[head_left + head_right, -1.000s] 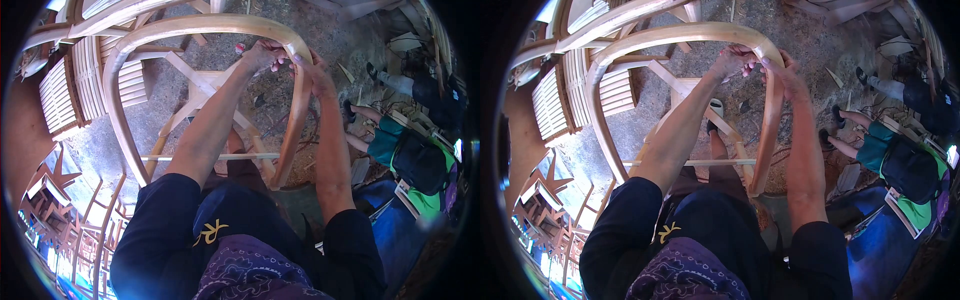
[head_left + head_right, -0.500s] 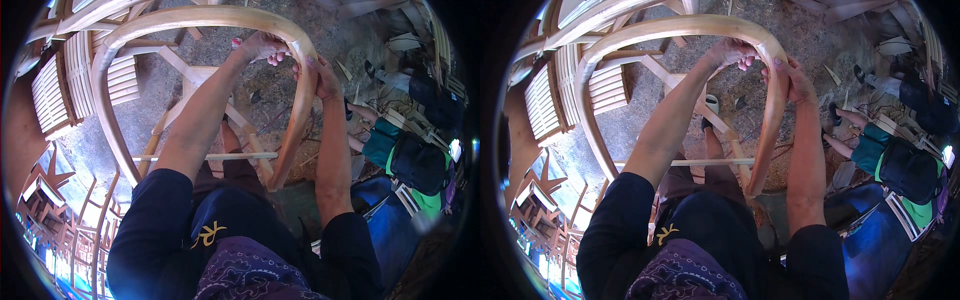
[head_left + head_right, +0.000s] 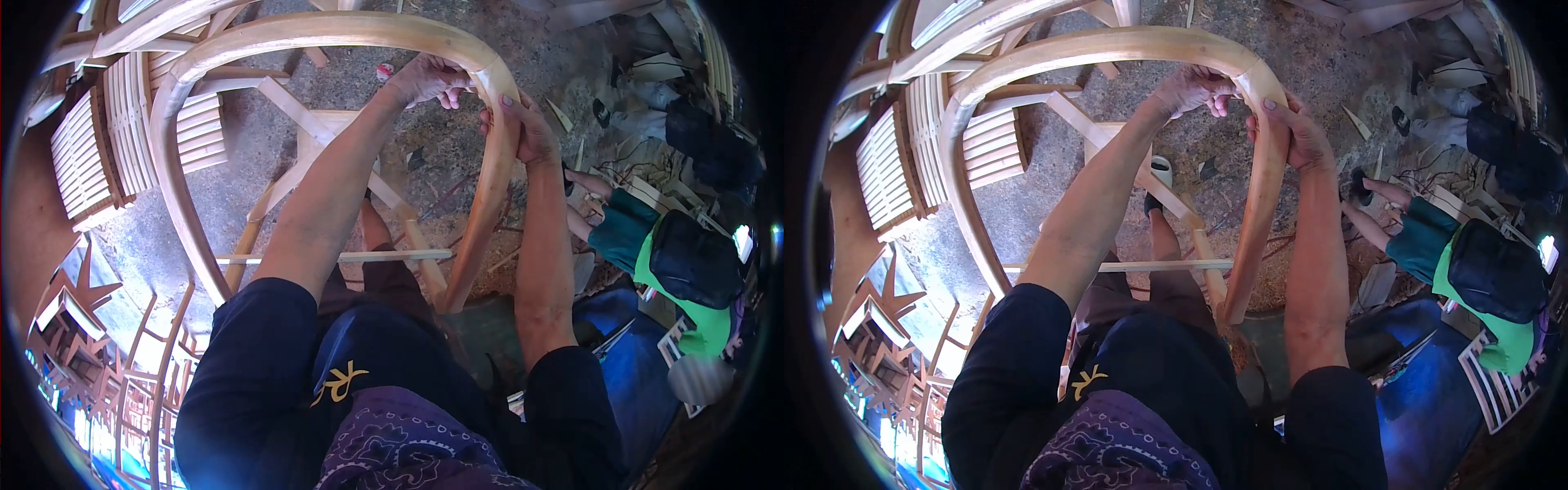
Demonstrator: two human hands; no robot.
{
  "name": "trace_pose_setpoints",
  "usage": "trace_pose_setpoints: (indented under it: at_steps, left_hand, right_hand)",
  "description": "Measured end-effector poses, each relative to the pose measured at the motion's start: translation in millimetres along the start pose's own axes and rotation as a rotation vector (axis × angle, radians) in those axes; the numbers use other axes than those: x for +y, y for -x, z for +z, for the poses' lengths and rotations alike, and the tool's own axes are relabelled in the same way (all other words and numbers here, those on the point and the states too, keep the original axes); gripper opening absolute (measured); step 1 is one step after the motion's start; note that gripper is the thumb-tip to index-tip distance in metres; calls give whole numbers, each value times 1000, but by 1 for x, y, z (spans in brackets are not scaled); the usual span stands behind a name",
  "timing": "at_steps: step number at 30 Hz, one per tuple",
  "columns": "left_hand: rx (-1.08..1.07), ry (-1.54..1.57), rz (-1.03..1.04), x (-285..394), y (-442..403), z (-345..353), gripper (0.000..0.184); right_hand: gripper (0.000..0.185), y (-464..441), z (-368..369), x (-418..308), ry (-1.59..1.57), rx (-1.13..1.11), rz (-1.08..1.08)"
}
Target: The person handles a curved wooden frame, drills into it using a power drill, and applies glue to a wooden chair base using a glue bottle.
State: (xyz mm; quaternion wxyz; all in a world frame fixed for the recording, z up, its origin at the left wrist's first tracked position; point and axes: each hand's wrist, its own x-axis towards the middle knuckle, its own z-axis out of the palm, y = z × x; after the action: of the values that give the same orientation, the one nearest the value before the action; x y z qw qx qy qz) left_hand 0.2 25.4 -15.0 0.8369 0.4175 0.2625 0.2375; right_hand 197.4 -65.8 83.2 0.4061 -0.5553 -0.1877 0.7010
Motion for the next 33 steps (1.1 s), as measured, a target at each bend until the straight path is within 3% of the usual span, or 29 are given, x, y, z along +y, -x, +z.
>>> trace_pose_setpoints:
  at_steps: [11,25,28,33]
  left_hand:
    - [6,12,34,-11,-4,-3,13]
    - [31,-79,16,4,-3,5,11]
    - [8,25,100,-5,-2,3,14]
    - [50,38,7,-6,13,12,32]
  right_hand:
    - [52,1,3,12,48,165,-43]
    - [47,2,14,11,85,192,-92]
    - [46,3,17,15,129,218,-118]
    - [52,0,19,10,262,244,-188]
